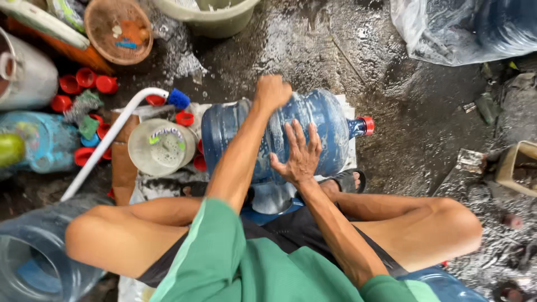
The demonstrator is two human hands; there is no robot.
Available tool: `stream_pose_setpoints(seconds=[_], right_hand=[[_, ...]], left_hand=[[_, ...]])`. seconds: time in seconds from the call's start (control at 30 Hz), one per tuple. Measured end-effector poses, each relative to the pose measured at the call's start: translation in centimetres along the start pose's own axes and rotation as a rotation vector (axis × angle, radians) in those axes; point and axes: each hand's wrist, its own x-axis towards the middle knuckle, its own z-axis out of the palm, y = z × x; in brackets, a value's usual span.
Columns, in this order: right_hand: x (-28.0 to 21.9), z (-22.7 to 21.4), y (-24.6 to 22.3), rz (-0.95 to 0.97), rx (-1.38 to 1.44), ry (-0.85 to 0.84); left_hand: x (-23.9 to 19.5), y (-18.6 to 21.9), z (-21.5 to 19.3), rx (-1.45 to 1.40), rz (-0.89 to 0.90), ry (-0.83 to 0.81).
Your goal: The person cleans a large plastic water jug by hand using a sponge and soapy water, scrubbing the exterior surface thoroughly before rinsing the sponge in a nearby bowl.
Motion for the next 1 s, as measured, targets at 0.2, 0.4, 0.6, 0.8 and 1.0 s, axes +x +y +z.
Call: stream_pose_setpoints(seconds=[0.2, 0.4, 0.6, 0.8, 1.0], right_hand=[[-0.6, 1.3, 0.8, -0.015, -0.072, -0.027], [0.3, 0.5, 0.1, -0.001, 0.0, -0.01], [0.8, 0.8, 0.4, 0.008, -0.038, -0.046], [1.4, -1.2, 0.8, -0.064, 0.007, -0.183], [2.0, -1.2, 0.4, -0.012, 0.064, -0.268]], left_hand=[[-8.9, 15.6, -18.0, 0.151, 0.078, -0.002], [-2.4, -1.9, -1.6, 0.222, -0.143, 0.008], [-12.4, 15.1, -19.0, 0.316, -0.086, -0.041], [1.9, 9.1, -15.5, 0.213, -0.637, -0.723], [-7.8, 14.5, -21.3, 0.386, -0.17, -0.083]])
